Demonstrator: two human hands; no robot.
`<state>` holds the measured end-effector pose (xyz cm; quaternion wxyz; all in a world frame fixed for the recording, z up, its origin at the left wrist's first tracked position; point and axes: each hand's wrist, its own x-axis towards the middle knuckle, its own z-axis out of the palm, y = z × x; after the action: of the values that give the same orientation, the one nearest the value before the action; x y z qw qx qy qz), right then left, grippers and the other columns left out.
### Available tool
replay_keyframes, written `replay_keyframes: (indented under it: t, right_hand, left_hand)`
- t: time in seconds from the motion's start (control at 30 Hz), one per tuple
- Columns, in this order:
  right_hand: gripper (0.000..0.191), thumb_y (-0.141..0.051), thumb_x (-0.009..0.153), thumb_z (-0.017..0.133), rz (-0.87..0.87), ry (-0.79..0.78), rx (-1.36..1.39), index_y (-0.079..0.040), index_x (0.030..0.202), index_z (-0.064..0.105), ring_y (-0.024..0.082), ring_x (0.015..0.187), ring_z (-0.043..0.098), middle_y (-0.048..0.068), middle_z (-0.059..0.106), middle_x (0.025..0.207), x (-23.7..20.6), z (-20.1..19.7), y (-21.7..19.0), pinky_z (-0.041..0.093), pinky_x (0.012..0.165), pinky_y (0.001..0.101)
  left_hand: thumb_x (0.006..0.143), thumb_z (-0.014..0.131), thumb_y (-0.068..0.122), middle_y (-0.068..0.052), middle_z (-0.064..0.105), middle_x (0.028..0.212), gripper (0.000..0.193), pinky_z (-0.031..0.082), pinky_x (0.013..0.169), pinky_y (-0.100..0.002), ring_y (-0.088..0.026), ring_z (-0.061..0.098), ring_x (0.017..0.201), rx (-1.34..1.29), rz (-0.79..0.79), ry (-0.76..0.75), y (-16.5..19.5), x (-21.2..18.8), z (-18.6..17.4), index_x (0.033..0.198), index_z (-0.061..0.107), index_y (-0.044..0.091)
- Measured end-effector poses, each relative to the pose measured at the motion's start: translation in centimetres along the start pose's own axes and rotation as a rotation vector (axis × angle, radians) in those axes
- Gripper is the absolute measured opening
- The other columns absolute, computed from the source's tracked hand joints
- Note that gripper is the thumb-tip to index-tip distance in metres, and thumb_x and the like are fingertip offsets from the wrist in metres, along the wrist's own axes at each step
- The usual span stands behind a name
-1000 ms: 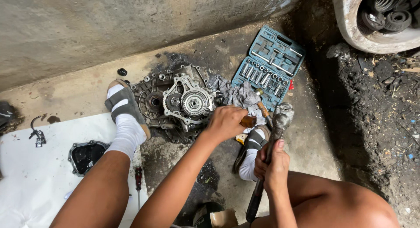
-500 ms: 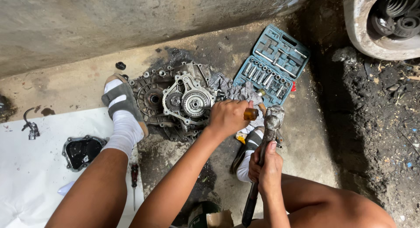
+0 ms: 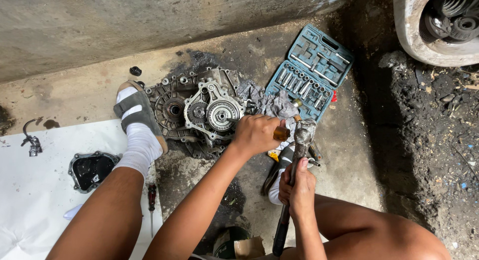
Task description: The person sits on the floor and cleans a disassembled engine with a cloth. They then use a hammer and a punch to tap a component inside the engine casing.
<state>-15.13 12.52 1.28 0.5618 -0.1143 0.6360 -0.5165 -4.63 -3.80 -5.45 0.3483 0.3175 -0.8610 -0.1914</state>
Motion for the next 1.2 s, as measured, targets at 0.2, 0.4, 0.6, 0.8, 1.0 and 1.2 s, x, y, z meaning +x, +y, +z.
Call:
replay_keyframes:
  t: [0.2, 0.4, 0.6, 0.8, 1.0, 1.2]
  right_hand:
    - [0.067, -0.065, 0.099, 0.038, -0.010, -0.007, -0.004, -0.007, 0.068, 0.042, 0.009, 0.033, 0.026, -0.001, 0.029, 0.046, -0.1, -0.1, 0.2, 0.019, 0.031, 0.0279]
    - [0.066, -0.066, 0.099, 0.038, 0.000, 0.002, -0.002, -0.008, 0.069, 0.042, 0.010, 0.033, 0.026, -0.001, 0.029, 0.045, -0.1, -0.1, -0.1, 0.019, 0.030, 0.0282]
    - [0.066, -0.066, 0.099, 0.038, 0.003, 0.002, -0.016, -0.008, 0.069, 0.042, 0.009, 0.033, 0.026, -0.001, 0.030, 0.046, -0.1, -0.1, -0.1, 0.018, 0.031, 0.0279]
    - [0.066, -0.065, 0.099, 0.038, 0.012, 0.001, -0.025, -0.007, 0.066, 0.041, 0.010, 0.033, 0.026, 0.000, 0.030, 0.046, -0.1, 0.0, -0.2, 0.019, 0.031, 0.0281]
    - [0.067, -0.065, 0.100, 0.038, 0.020, -0.004, -0.037, -0.008, 0.065, 0.039, 0.010, 0.033, 0.025, 0.000, 0.030, 0.045, 0.3, -0.2, 0.1, 0.019, 0.030, 0.0284]
    - [0.066, -0.067, 0.097, 0.037, 0.002, -0.011, -0.001, -0.008, 0.069, 0.042, 0.010, 0.032, 0.026, 0.000, 0.030, 0.045, 0.2, -0.7, -0.5, 0.020, 0.029, 0.0294]
  left_hand:
    - [0.061, 0.079, 0.023, -0.012, 0.067, 0.057, 0.022, 0.053, 0.046, -0.039, -0.026, 0.069, 0.053, -0.002, 0.009, -0.050, 0.4, 0.3, -0.1, 0.068, 0.066, 0.007]
    - [0.096, 0.069, 0.023, -0.010, 0.068, 0.061, 0.029, 0.054, 0.052, -0.040, -0.025, 0.067, 0.052, -0.023, -0.022, 0.041, 0.2, 0.8, -0.3, 0.070, 0.065, 0.011]
    - [0.102, 0.060, 0.023, -0.011, 0.067, 0.059, 0.035, 0.053, 0.048, -0.038, -0.024, 0.066, 0.049, -0.049, -0.015, 0.021, 0.3, 1.1, -0.4, 0.069, 0.064, 0.011]
    - [0.099, 0.063, 0.024, -0.011, 0.067, 0.057, 0.037, 0.050, 0.044, -0.038, -0.025, 0.065, 0.046, -0.068, -0.048, 0.019, 0.3, 1.4, -0.7, 0.064, 0.062, 0.011]
    - [0.097, 0.066, 0.021, -0.010, 0.069, 0.060, 0.030, 0.051, 0.046, -0.038, -0.024, 0.068, 0.049, -0.081, -0.094, -0.009, 0.4, 1.6, -1.0, 0.070, 0.064, 0.010]
    - [0.079, 0.071, 0.017, -0.012, 0.071, 0.063, 0.008, 0.055, 0.052, -0.041, -0.028, 0.071, 0.055, -0.084, -0.131, 0.038, 0.2, 2.0, -0.7, 0.078, 0.070, 0.009]
